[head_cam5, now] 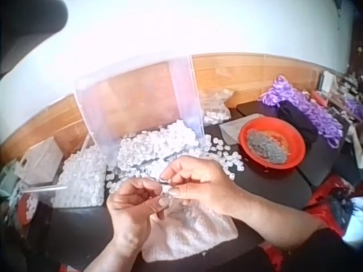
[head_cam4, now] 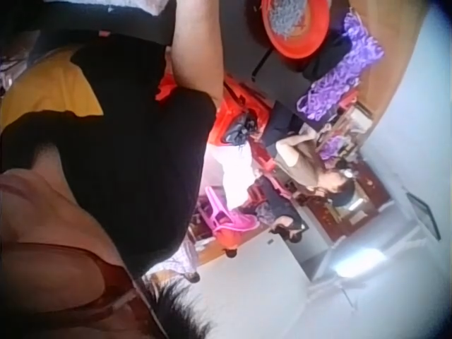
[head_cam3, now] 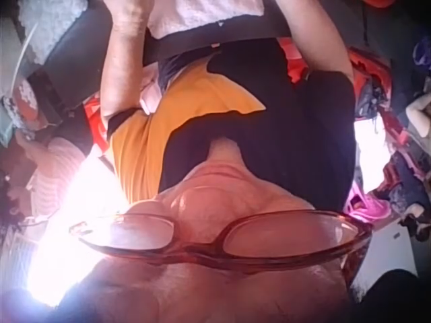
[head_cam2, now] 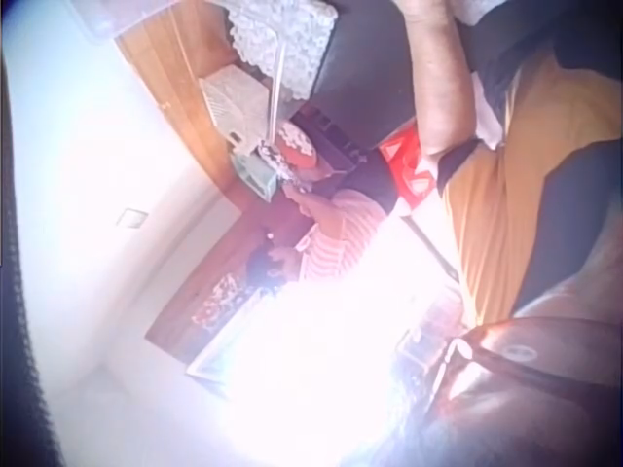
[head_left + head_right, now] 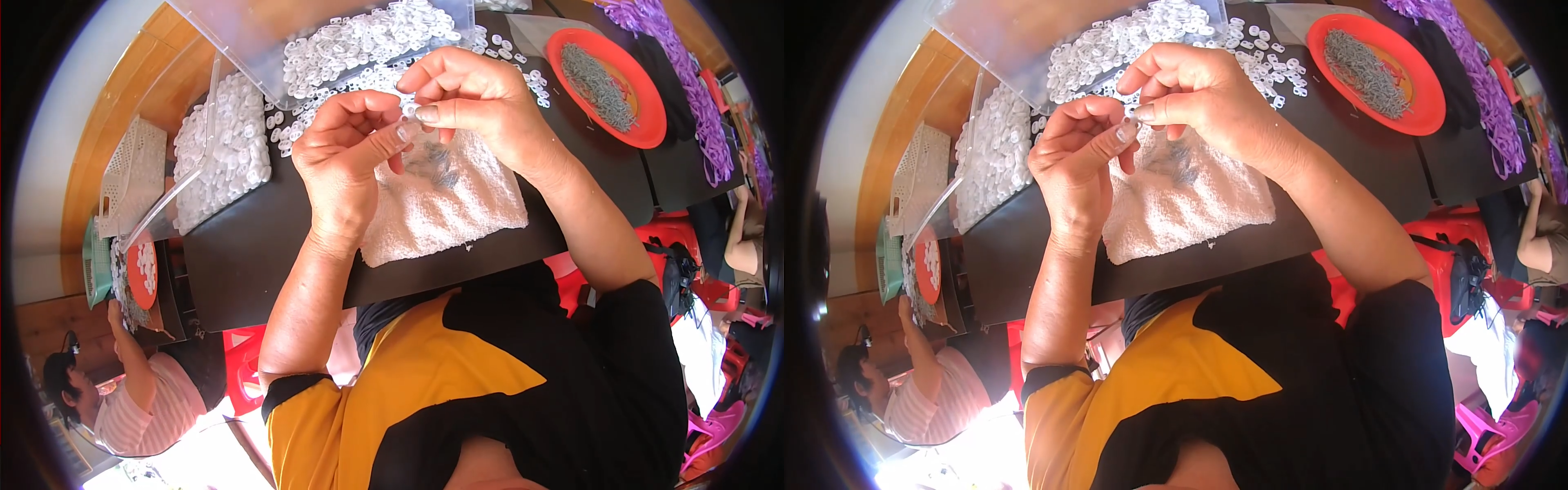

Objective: Inspecting and sorting small white plastic parts at an assembly station.

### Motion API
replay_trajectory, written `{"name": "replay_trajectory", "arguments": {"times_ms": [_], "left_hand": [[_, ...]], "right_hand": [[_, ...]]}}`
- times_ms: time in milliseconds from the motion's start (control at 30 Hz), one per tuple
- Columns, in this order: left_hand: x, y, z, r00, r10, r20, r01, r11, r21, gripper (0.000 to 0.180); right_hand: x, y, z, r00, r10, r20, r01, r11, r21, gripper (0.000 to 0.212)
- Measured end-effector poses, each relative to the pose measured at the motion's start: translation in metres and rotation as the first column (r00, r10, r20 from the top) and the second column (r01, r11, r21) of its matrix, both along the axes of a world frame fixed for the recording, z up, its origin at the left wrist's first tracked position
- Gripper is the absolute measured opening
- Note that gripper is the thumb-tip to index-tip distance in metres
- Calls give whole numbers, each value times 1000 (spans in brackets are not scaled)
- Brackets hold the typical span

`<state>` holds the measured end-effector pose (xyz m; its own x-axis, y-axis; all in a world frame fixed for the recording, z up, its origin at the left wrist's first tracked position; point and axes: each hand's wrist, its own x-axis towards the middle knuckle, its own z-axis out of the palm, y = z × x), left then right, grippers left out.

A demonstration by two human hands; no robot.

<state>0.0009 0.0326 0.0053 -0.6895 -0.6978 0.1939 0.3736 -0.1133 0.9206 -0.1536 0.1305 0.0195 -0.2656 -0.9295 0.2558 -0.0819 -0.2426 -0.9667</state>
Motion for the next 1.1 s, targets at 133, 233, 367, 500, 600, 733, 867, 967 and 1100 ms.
{"name": "replay_trajectory", "arguments": {"times_ms": [133,233,367,500,600,733,867,967,1100], "left_hand": [[1,2,0,1000,11,-17,-12,996,-84,20],[2,1,1,1000,26,-10,-27,998,-65,20],[3,-1,0,999,24,-29,-26,998,-59,19],[2,2,-2,998,50,-27,-52,996,-67,19],[1,4,-2,999,43,-8,-43,993,-109,20],[1,7,-1,998,50,-35,-55,983,-174,22],[4,2,0,998,53,36,-48,993,-112,23],[5,1,1,998,42,51,-37,995,-92,23],[4,0,-2,998,32,47,-29,997,-72,23]], "right_hand": [[0,0,2,1000,-11,-29,11,1000,12,17],[1,0,1,1000,-13,-12,13,999,29,16],[4,1,1,998,9,59,-11,999,34,14],[7,2,1,998,-20,66,16,998,61,14],[7,3,3,994,-54,90,48,997,67,12],[6,4,5,994,-31,107,24,997,68,12],[8,2,4,996,-79,42,77,996,41,11],[12,2,4,996,-93,19,92,995,27,10],[10,0,1,995,-84,61,81,995,58,10]]}}
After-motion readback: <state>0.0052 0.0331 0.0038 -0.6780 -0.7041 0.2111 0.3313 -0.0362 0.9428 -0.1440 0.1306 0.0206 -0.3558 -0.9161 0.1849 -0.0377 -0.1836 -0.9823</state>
